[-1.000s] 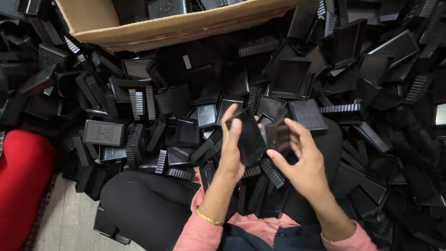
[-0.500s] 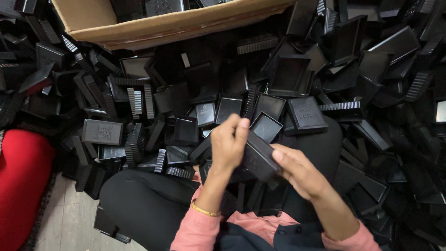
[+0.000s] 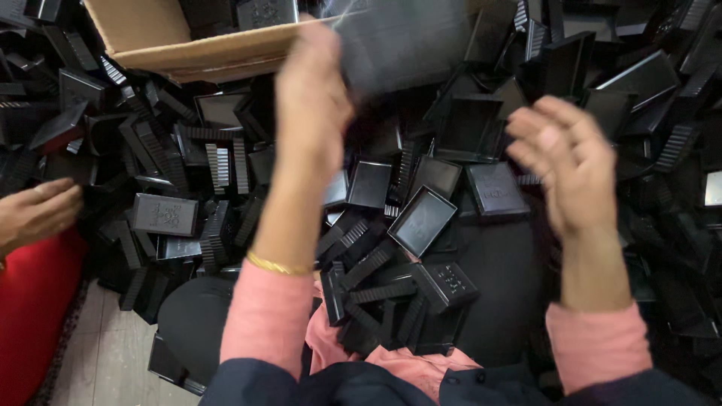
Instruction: The person sits on the floor and repeatedly picks up two black plastic parts, snaps them together to form a small box, and places the assembled unit into a cardboard box. The process is repeated continuously with components from a large pile on the floor.
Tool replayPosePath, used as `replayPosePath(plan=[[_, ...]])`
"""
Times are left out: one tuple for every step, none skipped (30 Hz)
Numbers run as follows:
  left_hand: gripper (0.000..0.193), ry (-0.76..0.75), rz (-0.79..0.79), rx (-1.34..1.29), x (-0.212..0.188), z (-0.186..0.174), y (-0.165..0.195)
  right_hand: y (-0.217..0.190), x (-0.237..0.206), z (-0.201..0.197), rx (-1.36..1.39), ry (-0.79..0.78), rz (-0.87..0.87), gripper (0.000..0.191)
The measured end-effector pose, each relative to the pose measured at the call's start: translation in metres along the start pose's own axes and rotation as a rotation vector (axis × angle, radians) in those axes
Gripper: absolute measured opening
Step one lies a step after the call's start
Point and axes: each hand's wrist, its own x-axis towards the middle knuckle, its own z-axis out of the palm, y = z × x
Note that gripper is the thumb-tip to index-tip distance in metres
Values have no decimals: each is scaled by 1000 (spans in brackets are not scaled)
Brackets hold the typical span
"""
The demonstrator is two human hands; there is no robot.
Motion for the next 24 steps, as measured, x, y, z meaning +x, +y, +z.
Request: replayPosePath(plan=[[40, 64, -64, -310, 16, -13, 6, 3, 16, -4, -126, 54, -30, 35], [45, 129, -127, -621, 27, -20, 6, 10, 30, -7, -254, 110, -61, 33], [45, 93, -111, -520, 31, -15, -2, 18, 39, -11, -379, 167, -93, 30], [47, 59, -95, -421, 31, -3, -15, 26, 43, -16, -442, 179, -96, 27], [49, 28, -76, -322, 29, 12, -32, 35, 45, -21, -505, 190, -98, 25], [43, -5, -20, -2, 23, 34, -55, 44, 47, -26, -568, 201, -101, 23], [37, -34, 35, 319, 14, 57, -78, 52, 47, -30, -577, 212, -87, 22], [50, -59, 20, 404, 7, 77, -102, 57, 44, -34, -589, 224, -69, 21], [69, -87, 4, 489, -2, 90, -124, 61, 40, -38, -601, 239, -51, 21], [59, -92, 19, 578, -11, 96, -142, 61, 36, -42, -618, 216, -77, 21], [51, -98, 36, 667, -20, 100, -157, 60, 32, -45, -636, 196, -104, 21], [51, -75, 40, 662, -26, 96, -167, 56, 30, -48, -655, 174, -129, 22], [50, -51, 42, 658, -32, 88, -170, 52, 30, -50, -723, 189, -127, 22], [48, -44, -31, 576, -41, 76, -171, 48, 33, -50, -786, 204, -125, 23], [46, -38, -104, 499, -55, 56, -170, 45, 38, -48, -845, 218, -123, 23], [37, 0, -140, 577, -65, 37, -164, 44, 45, -43, -877, 198, -133, 26], [29, 41, -178, 656, -76, 19, -156, 44, 55, -37, -908, 174, -142, 29], [33, 89, -388, 435, -91, 1, -145, 47, 65, -30, -937, 151, -153, 32], [38, 135, -589, 208, -107, -18, -132, 52, 81, -18, -1097, 122, -35, 49], [37, 163, -522, 10, -120, -34, -120, 58, 92, -8, -1258, 89, 86, 66], [36, 187, -453, -187, -132, -46, -109, 67, 93, 1, -1288, 47, 149, 70], [38, 219, -481, -312, -143, -54, -98, 78, 92, 12, -1318, 5, 214, 77], [40, 252, -502, -439, -152, -61, -87, 86, 92, 18, -1347, -36, 274, 84], [43, 285, -518, -565, -154, -63, -80, 94, 86, 21, -1276, -126, 64, 91]])
